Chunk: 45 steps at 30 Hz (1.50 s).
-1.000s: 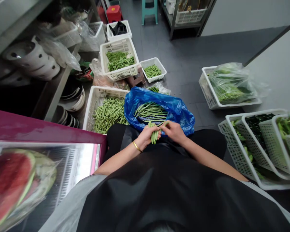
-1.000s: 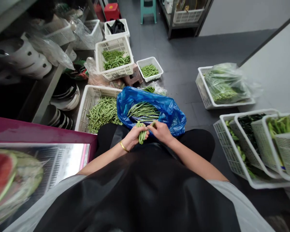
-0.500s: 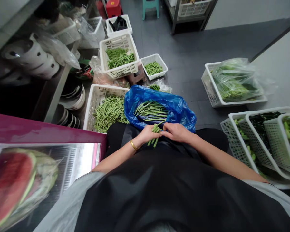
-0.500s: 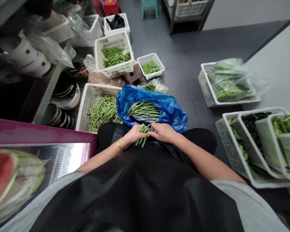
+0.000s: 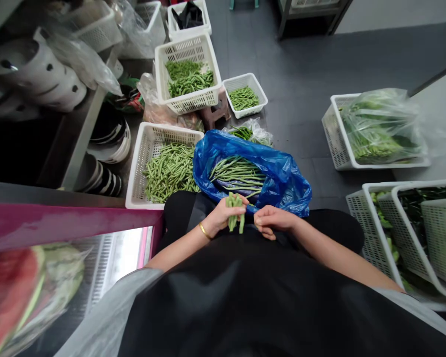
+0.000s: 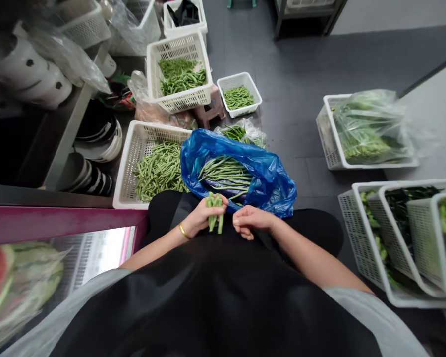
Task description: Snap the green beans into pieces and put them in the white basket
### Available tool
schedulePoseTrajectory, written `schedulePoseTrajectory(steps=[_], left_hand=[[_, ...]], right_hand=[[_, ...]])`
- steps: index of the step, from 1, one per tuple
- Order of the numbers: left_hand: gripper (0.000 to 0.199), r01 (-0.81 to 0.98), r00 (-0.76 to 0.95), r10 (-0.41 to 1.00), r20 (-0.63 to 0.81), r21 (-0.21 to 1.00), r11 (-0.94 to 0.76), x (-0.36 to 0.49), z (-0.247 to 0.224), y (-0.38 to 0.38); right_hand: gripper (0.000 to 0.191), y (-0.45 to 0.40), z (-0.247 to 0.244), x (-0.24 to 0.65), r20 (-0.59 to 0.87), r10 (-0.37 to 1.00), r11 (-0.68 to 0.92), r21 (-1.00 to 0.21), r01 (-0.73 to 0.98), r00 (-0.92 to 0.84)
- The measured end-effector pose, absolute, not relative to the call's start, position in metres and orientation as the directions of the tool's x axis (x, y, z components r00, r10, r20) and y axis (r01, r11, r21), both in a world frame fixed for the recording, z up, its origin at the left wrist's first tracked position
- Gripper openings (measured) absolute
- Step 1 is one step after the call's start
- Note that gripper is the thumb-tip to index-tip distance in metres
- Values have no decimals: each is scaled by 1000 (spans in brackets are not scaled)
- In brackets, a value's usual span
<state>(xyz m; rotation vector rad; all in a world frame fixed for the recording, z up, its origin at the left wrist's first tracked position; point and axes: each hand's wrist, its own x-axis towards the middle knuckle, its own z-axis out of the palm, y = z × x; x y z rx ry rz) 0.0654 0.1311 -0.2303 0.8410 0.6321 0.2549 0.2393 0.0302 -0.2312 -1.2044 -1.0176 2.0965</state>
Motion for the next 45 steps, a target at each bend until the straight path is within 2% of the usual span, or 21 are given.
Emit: schedulePoseTrajectory(steps=[2, 4, 5, 6, 8, 9, 11, 15, 20, 24, 27, 31, 35, 37, 38, 39, 41, 43, 45], left_hand=[[30, -59, 728, 460, -508, 622, 781, 63, -241, 144], [26, -105, 678, 442, -587, 518, 849, 60, -252, 154], [26, -108, 660, 425, -619, 482, 869, 59, -257, 157], [26, -103, 649, 404, -644, 452, 886, 58, -261, 160], [29, -71, 660, 345, -667, 402, 913, 57, -267, 161], [32, -52, 677, 317, -664, 386, 921, 57, -268, 161], [39, -46, 715, 298, -632, 382, 923, 56, -267, 160], [44, -117, 733, 364, -575, 420, 900, 53, -263, 160], [23, -94, 657, 334, -676, 366, 926, 55, -269, 162], [14, -49, 578, 351, -737, 398, 916, 63, -272, 157], [11, -24, 542, 398, -740, 460, 888, 65, -267, 149], [15, 50, 572, 432, -697, 555, 830, 69, -254, 137], [25, 80, 677, 414, -608, 620, 781, 80, -242, 125], [30, 35, 698, 460, -549, 667, 744, 85, -238, 121], [32, 9, 694, 494, -523, 693, 721, 86, -236, 120], [34, -18, 684, 532, -499, 718, 696, 87, -235, 119], [36, -75, 647, 624, -437, 778, 623, 87, -232, 117], [35, -127, 588, 727, -356, 846, 517, 88, -231, 115], [33, -156, 534, 799, -278, 896, 416, 90, -230, 112]], right_hand=[[25, 52, -231, 260, -625, 652, -472, -778, 414, -429], [14, 83, -231, 274, -618, 747, -223, -580, 783, -245], [10, 101, -233, 275, -546, 818, -120, -469, 875, -180], [8, 121, -235, 273, -460, 876, -47, -379, 924, -144], [21, 162, -244, 259, -332, 935, 30, -273, 961, -124], [27, 181, -250, 249, -301, 947, 44, -217, 975, -109], [32, 213, -262, 232, -329, 938, 70, -131, 989, -110], [32, 230, -273, 228, -378, 917, 101, -98, 990, -131], [33, 169, -253, 265, -284, 955, 75, -66, 995, -90], [33, 103, -253, 282, -236, 972, -42, -117, 992, 13], [32, 70, -262, 284, -234, 968, -122, -110, 986, 93], [34, 48, -257, 271, -49, 997, -61, -183, 981, 53], [32, 34, -244, 241, 102, 990, 126, -352, 928, -96], [29, 27, -241, 229, 166, 983, 161, -526, 835, -85], [29, 23, -240, 225, 186, 982, 137, -641, 755, -19], [29, 19, -240, 221, 175, 981, 81, -763, 642, 85], [33, 11, -238, 216, -6, 960, -99, -942, 321, 279], [37, 4, -236, 210, -295, 912, -312, -950, 13, 284], [40, 1, -233, 202, -470, 868, -457, -882, -114, 161]])
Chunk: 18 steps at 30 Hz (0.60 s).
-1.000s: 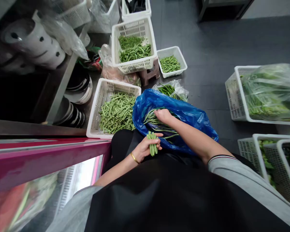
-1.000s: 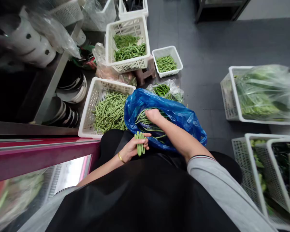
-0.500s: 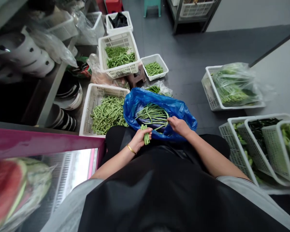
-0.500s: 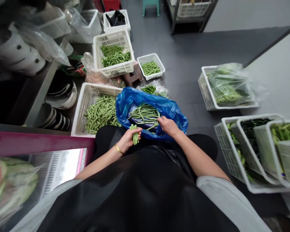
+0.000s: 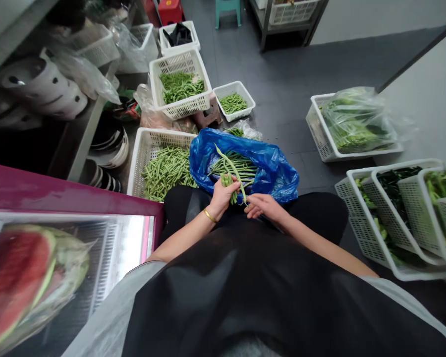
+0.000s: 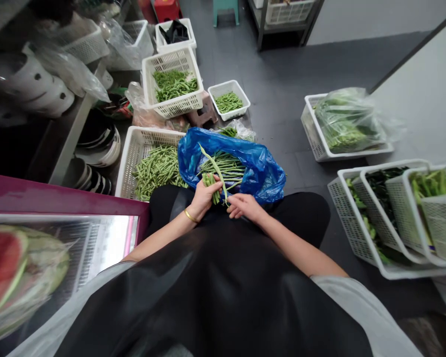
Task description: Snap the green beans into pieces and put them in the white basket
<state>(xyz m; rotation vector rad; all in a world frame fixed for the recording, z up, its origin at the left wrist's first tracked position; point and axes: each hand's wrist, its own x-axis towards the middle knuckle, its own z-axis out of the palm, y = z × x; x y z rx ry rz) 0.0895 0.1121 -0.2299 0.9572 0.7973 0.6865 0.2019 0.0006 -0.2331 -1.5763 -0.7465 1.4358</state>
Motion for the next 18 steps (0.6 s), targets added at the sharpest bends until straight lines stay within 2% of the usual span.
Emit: schedulePoseTrajectory(steps=[2, 4, 5, 7, 9, 10, 12, 13, 14, 16, 18], left_hand=[[32, -174, 503, 834, -228, 918, 356, 91, -230, 109], [33, -190, 493, 840, -224, 915, 355, 91, -230, 108], [33, -197, 492, 838, -235, 908, 370, 90, -231, 108], [33, -195, 499, 823, -271, 890, 412, 88, -232, 109], [32, -160, 522, 795, -307, 881, 445, 85, -233, 110], [31, -130, 542, 776, -324, 880, 458, 84, -232, 110], [30, -70, 590, 727, -352, 874, 481, 84, -231, 108], [29, -56, 606, 710, -359, 871, 488, 84, -229, 107], [29, -56, 612, 703, -362, 867, 494, 84, -227, 106], [28, -84, 597, 714, -365, 857, 508, 84, -223, 105], [28, -110, 592, 719, -364, 847, 519, 83, -219, 105]], right_hand=[[42, 0, -233, 195, -504, 856, -493, -863, -114, 112], [43, 2, -235, 191, -453, 879, -453, -891, -34, 150], [42, 2, -236, 190, -394, 903, -409, -911, 61, 172], [39, 2, -236, 190, -189, 968, -237, -900, 365, 163], [37, -1, -231, 189, 63, 998, 28, -744, 667, 27], [36, -3, -226, 189, 161, 985, 154, -635, 757, -65], [36, -7, -212, 189, 287, 936, 325, -476, 817, -205], [35, -9, -205, 191, 330, 917, 359, -445, 821, -223], [35, -10, -197, 195, 366, 913, 343, -445, 827, -181], [38, -11, -187, 206, 372, 926, 166, -540, 825, 58], [41, -11, -186, 221, 181, 947, -69, -691, 720, 265]])
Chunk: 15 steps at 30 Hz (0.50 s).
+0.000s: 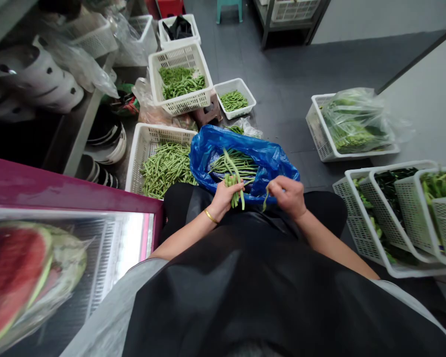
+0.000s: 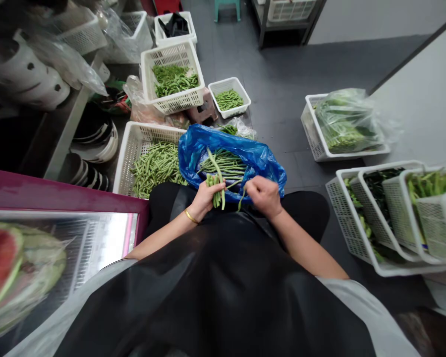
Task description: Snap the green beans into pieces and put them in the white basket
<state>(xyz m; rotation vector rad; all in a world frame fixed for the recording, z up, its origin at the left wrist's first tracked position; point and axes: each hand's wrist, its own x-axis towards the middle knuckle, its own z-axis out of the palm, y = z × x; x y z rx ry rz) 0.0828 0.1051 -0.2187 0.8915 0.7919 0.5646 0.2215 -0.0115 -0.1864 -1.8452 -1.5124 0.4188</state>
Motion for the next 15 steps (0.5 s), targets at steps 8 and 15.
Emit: schedulePoseTrajectory(steps=[8, 15], left_hand=[[36, 215, 839, 311, -447, 797, 565, 69, -217, 102], [33, -199, 697, 645, -314, 779, 594, 68, -201, 123]], right_hand=[[46, 3, -200, 251, -348, 923, -365, -927, 88, 167], [34, 27, -200, 225, -204, 794, 4, -940, -341, 572]])
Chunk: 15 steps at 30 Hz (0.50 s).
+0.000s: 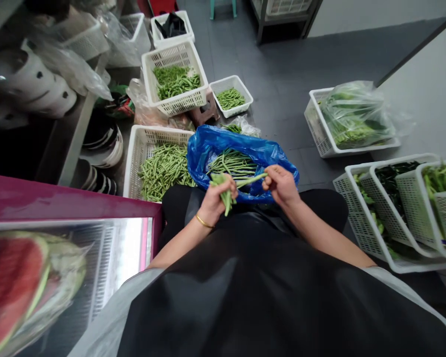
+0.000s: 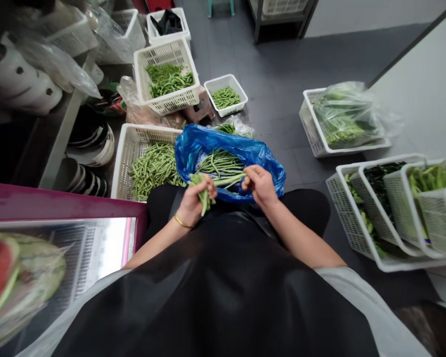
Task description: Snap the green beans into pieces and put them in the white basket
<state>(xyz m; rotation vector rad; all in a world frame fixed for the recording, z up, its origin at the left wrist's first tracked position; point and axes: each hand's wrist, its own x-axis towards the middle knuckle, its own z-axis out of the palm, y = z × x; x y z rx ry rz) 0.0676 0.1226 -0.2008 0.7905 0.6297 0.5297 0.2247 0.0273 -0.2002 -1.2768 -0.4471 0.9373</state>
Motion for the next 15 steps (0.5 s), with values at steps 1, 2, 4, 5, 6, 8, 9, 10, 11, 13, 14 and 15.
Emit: schedulePoseTrajectory(steps=[1, 2, 4, 5, 6, 8, 9, 10, 11, 13, 14, 15], left_hand=[[31, -290, 622, 726, -295, 774, 563, 67, -198, 131], [29, -321, 580, 761, -290, 778, 541, 66, -196, 139], [28, -213, 633, 702, -327, 798, 564, 65, -197, 148], [30, -107, 694, 622, -363, 802, 588, 66, -199, 149], [32, 2, 748, 528, -402, 797, 604, 67, -202, 147], [34, 154, 806, 380, -454, 781, 606, 70, -210, 138], [34, 194, 814, 347, -465, 781, 593, 71, -214, 133], [33, 224, 817, 335, -470, 792, 568, 72, -217, 129], [32, 252, 816, 336, -471, 813, 526, 73, -219, 127], [28, 293, 814, 378, -441, 874, 388, 72, -219, 127], [26, 300, 827, 386, -408, 902, 311, 70, -216, 128], [24, 298, 854, 362, -374, 922, 248, 68, -212, 131]], right_hand=[[35, 26, -205, 217, -237, 791, -20, -932, -363, 564], [35, 24, -209, 210, -262, 802, -59, -929, -366, 537], [36, 21, -215, 200, -279, 858, -151, -940, -306, 432], [37, 21, -216, 198, -265, 889, -186, -954, -235, 373], [39, 22, -216, 198, -236, 916, -205, -970, -128, 325], [40, 25, -214, 202, -141, 959, -192, -961, 198, 245], [39, 27, -212, 205, -91, 975, -166, -902, 398, 202], [37, 29, -211, 208, -61, 986, -141, -795, 590, 154], [36, 30, -209, 211, -56, 992, -121, -656, 745, 112], [36, 31, -205, 214, -94, 993, -110, -424, 899, 77], [37, 30, -203, 214, -123, 990, -107, -399, 911, 63], [38, 28, -200, 213, -161, 987, -99, -461, 882, 26]])
